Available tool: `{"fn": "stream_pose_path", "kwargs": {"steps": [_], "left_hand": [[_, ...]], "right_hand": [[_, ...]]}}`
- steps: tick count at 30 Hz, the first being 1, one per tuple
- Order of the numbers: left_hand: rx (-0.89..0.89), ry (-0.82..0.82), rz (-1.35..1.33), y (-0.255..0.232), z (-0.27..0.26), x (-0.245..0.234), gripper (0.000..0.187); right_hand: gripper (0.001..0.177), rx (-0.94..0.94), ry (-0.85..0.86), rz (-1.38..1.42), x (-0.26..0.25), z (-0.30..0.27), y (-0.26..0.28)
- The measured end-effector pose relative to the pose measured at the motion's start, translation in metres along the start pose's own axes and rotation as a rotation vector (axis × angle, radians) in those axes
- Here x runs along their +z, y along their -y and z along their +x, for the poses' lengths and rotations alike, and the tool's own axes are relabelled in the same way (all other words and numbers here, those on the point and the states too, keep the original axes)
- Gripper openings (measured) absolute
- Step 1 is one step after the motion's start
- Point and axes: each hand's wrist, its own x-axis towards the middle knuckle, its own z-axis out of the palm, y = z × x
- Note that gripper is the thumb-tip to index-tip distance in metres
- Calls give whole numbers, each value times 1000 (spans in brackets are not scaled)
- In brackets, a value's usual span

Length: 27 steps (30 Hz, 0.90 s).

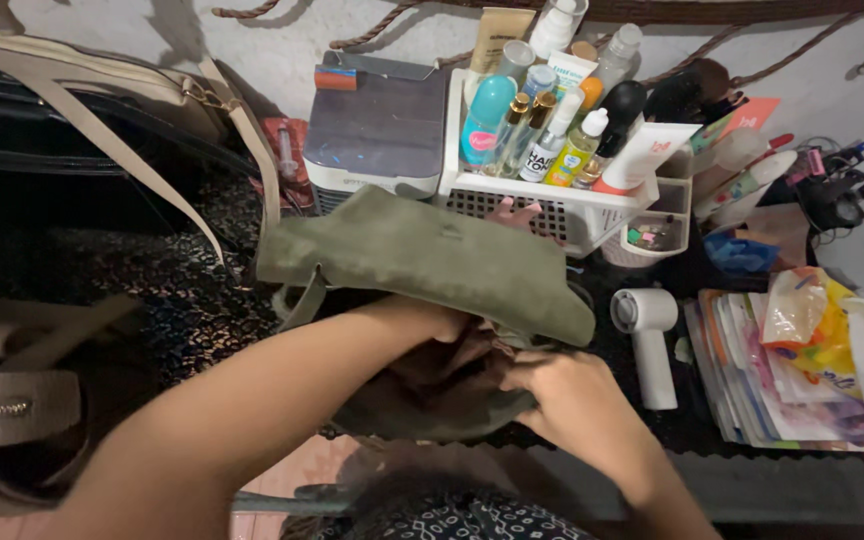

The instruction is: The person packs a small beige handbag and a green backpack with various toiletries and personal items from a cluttered vanity table. They place bottles, tubes, and small containers into the bags, then close and secure them.

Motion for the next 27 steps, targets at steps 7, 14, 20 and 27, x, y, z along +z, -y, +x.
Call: {"fn": "stream_pose_path", "kwargs": {"steps": [7,14,20,27], "left_hand": [[8,-118,68,-8,-11,-2,56],[-18,628,126,-45,-49,-70,33],[-347,54,-665,-72,-38,-139,31],[-409,-175,-674,-67,-40,-135,36]], "right_hand": [[36,-12,-131,91,6,-2,-1],[63,24,-167,740,-7,-9,-7],[28,61,-578,865,3,-15,-5],[27,142,-1021,616,-66,-20,-66]]}}
